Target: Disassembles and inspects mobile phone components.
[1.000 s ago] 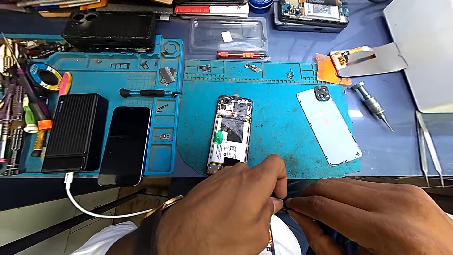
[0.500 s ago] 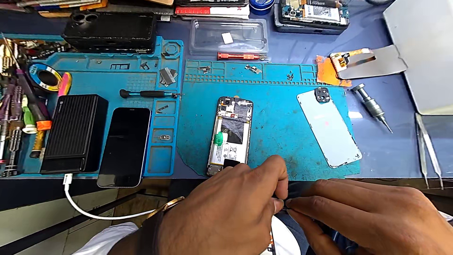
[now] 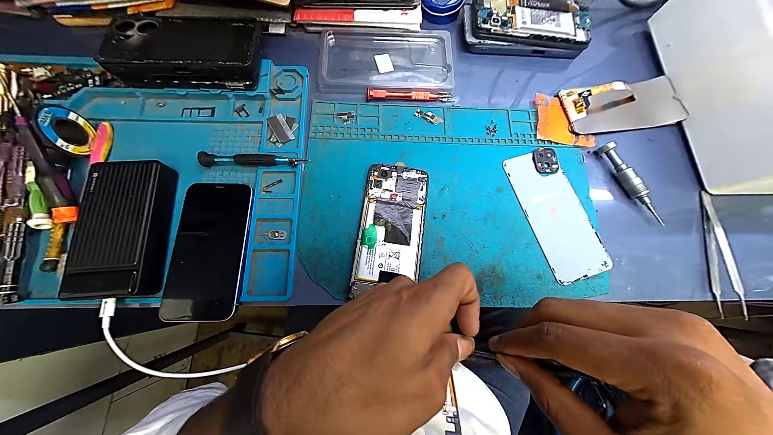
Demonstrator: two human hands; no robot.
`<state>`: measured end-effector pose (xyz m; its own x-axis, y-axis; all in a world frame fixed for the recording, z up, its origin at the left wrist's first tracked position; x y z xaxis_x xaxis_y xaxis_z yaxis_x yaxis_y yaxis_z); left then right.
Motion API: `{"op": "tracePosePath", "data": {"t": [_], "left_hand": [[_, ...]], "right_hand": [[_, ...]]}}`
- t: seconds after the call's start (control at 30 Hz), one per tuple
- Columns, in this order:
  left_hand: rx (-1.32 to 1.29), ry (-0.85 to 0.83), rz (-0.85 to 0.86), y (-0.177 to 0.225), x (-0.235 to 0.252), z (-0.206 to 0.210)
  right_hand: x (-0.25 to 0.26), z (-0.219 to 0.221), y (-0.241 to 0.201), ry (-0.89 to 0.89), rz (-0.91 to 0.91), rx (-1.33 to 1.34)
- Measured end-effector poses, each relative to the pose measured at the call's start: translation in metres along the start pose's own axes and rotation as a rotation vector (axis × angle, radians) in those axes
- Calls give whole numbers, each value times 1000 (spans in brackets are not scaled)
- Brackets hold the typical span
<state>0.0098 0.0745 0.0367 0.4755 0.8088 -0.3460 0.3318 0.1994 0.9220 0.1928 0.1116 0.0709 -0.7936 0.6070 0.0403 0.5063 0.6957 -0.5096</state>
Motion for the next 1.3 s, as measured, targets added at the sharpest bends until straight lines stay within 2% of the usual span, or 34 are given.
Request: {"op": "tracePosePath", "data": {"t": [0.5,0.8,1.07,1.2,1.3], "left_hand": [[-20,-19,-12,1,1,2],[34,11,7,-1,1,2],[-37,5,125,-2,-6,-4],[22,14,209,-1,-6,-4],[103,73,279,1,-7,-5]], "right_hand": [[2,-1,-3,-40,-57,-50],[3,3,-9,-17,-9,-130],[-14,-3,36,-4,172,405],[-26,13,42,-168,354,850],[-33,27,45,-289,380,1135]]}}
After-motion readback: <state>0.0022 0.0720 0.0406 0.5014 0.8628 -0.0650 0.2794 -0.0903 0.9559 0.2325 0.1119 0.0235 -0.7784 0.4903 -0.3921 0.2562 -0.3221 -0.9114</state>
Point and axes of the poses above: each hand's wrist, its own x-axis towards the middle knuckle, its own z-axis out of the palm, y = z × x, the point moved 5 cm from there along x, towards the middle knuckle, and after that the axes turned 2 degrees about -x, right-handed, at the moved point
